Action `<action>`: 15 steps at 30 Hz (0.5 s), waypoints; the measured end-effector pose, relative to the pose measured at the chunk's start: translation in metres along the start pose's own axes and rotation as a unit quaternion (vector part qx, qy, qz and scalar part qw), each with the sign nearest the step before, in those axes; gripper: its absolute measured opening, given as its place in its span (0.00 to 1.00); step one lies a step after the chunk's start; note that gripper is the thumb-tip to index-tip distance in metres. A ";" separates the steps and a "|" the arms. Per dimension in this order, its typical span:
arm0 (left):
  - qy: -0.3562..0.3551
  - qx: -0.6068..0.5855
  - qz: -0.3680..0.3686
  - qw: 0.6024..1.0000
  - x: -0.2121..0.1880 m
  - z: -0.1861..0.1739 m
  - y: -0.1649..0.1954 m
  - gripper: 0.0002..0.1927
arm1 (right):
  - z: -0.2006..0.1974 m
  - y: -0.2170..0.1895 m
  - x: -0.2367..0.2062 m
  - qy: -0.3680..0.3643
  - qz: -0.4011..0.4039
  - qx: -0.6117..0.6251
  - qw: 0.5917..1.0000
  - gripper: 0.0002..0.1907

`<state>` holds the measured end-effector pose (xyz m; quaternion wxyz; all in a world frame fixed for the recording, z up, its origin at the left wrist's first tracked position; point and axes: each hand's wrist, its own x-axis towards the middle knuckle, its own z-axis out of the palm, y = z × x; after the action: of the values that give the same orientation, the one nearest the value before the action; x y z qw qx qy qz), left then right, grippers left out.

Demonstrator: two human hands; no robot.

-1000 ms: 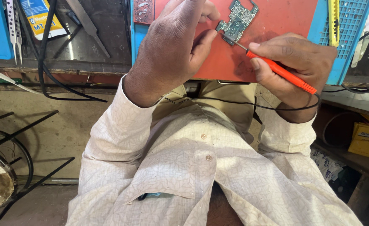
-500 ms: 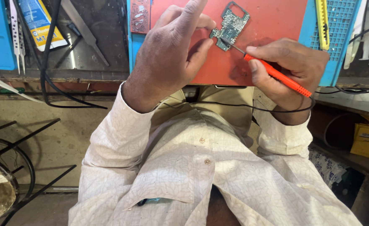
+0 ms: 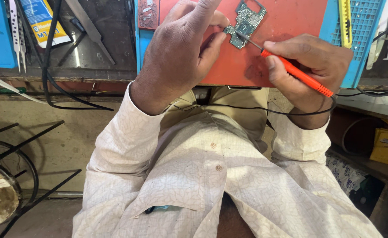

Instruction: The person uses a soldering iron to apply solder to multiple points on a small green circuit board. They hold the board steady with one hand while carefully moving the iron across different components and pads.

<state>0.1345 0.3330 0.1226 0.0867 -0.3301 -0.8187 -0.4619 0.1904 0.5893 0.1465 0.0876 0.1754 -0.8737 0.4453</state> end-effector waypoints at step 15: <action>-0.008 0.010 -0.014 1.000 0.000 0.008 0.003 0.28 | -0.009 0.011 -0.008 -0.020 -0.031 0.004 0.999 0.08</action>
<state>0.1381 0.3404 0.1206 0.0771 -0.3217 -0.8285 -0.4519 0.1934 0.6040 0.1411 0.0828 0.2118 -0.8676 0.4422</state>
